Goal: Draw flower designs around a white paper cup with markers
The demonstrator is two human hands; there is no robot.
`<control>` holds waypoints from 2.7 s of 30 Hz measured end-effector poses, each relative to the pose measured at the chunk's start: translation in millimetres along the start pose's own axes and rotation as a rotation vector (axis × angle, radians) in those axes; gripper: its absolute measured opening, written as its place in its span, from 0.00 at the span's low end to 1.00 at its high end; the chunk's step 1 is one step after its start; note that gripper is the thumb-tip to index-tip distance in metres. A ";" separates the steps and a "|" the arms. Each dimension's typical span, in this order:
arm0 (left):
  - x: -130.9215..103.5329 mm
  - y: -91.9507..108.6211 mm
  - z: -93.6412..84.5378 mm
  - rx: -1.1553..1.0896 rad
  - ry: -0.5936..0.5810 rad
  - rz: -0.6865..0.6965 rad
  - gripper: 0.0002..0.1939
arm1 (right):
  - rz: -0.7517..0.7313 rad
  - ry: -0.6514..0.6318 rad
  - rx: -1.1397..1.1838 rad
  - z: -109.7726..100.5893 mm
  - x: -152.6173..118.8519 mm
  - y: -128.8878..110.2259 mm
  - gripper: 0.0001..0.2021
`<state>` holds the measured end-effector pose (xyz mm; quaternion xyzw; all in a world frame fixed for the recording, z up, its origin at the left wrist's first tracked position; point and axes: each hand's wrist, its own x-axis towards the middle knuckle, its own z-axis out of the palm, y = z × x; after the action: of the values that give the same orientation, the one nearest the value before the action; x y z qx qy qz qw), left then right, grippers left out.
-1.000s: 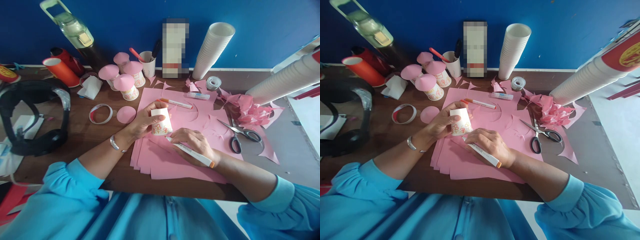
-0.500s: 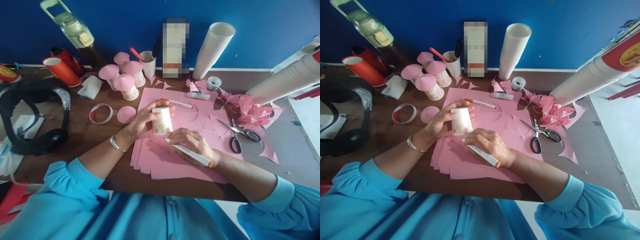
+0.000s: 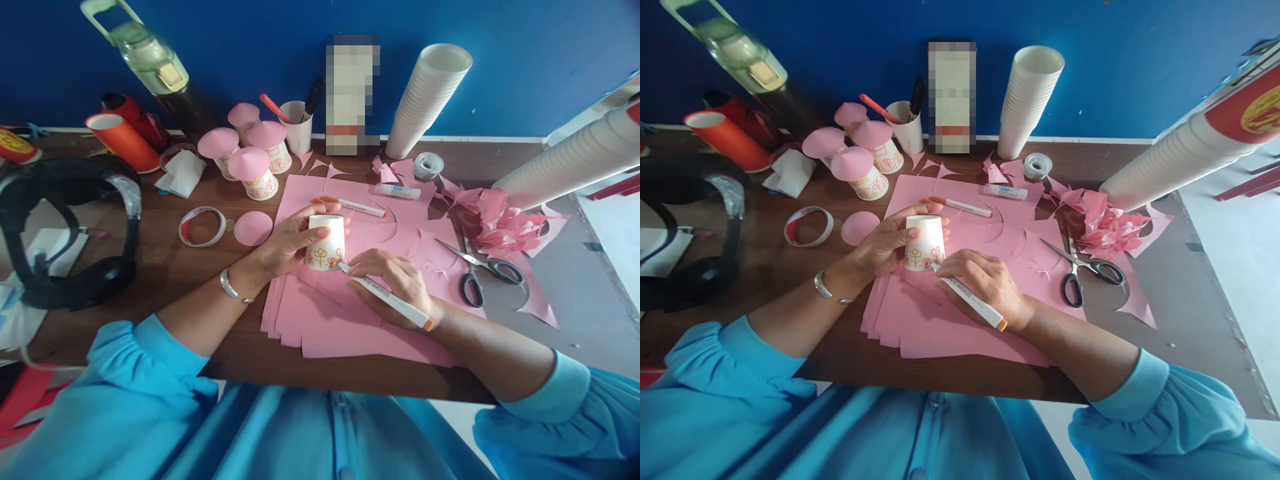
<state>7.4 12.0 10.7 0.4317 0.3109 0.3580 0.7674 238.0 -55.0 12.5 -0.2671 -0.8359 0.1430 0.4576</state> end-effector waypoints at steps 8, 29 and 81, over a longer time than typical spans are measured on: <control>0.2 0.1 1.7 0.022 -0.032 0.027 0.35 | -0.016 0.005 -0.013 3.0 0.1 0.8 0.09; 1.0 -4.6 -3.2 0.006 -0.041 0.024 0.33 | -0.020 -0.023 -0.034 3.8 -0.6 3.0 0.05; 1.7 -4.3 -5.1 0.013 -0.033 0.022 0.32 | 0.103 0.007 -0.007 6.4 -2.9 -1.5 0.07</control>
<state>5.6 14.0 4.5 0.4460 0.2957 0.3570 0.7656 233.4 -57.9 7.8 -0.3122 -0.8198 0.1624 0.4517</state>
